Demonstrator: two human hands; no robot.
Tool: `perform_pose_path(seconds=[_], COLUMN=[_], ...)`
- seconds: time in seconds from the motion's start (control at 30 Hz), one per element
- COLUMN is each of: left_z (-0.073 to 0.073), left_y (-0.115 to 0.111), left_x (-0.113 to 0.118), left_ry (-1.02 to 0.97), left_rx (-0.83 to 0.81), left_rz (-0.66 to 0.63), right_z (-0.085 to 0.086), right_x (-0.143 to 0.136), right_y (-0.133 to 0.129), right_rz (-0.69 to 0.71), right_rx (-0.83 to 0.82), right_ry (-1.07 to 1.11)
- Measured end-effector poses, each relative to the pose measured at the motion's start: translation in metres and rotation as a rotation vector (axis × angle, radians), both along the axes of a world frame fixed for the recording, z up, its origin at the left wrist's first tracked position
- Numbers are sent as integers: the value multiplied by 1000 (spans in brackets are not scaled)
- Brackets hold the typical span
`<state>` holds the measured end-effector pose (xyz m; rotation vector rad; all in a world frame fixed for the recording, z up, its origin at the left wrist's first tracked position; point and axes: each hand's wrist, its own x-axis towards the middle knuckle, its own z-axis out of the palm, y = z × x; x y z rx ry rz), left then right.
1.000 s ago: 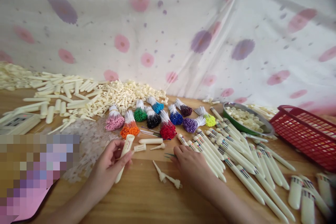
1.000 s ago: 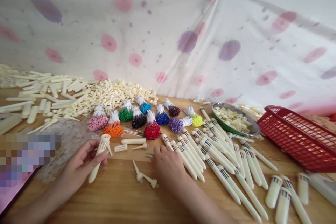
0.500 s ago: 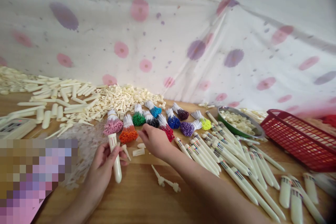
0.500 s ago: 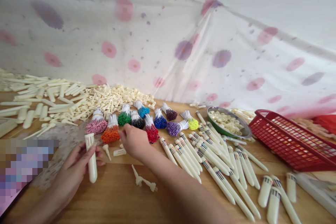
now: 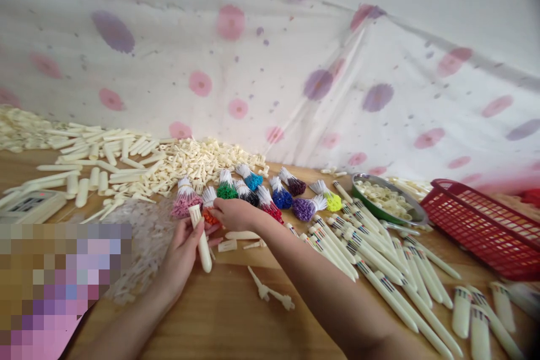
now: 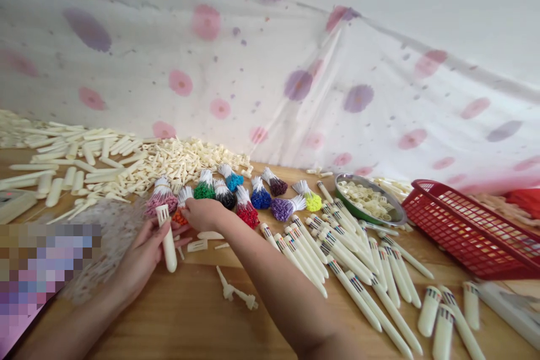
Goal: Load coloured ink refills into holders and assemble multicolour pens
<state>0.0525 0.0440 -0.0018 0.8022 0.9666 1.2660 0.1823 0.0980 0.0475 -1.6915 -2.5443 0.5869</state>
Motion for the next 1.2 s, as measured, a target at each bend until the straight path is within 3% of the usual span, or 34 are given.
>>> perform_pose_path(seconds=[0.17,0.4,0.73,0.8,0.9,0.97,1.2], left_z=[1,-4,-2,1,6,8,6], left_y=[-2,-4,-2,-8,-19,-25,-31], left_x=[3,1,-2,-5,-12,-15,-16], left_ry=[-20,9,73,170,492,699,893], left_rx=[19,41,43,69,207,330,497], left_rz=[-33,-41,-33,-103,-219,-207,-203], right_z=[-5,-18,-8,-4,0,-1,-15], right_x=[11,15,46,59,81,92,105], right_y=[2,4,-36,-48,-69,-82,-99], right_rz=[56,-26,-4,-20,-70,-105,-121], right_rx=[6,-31,-366,-441,-538,-602,-796], right_ry=[131,372,786,909,1133,1268,1518])
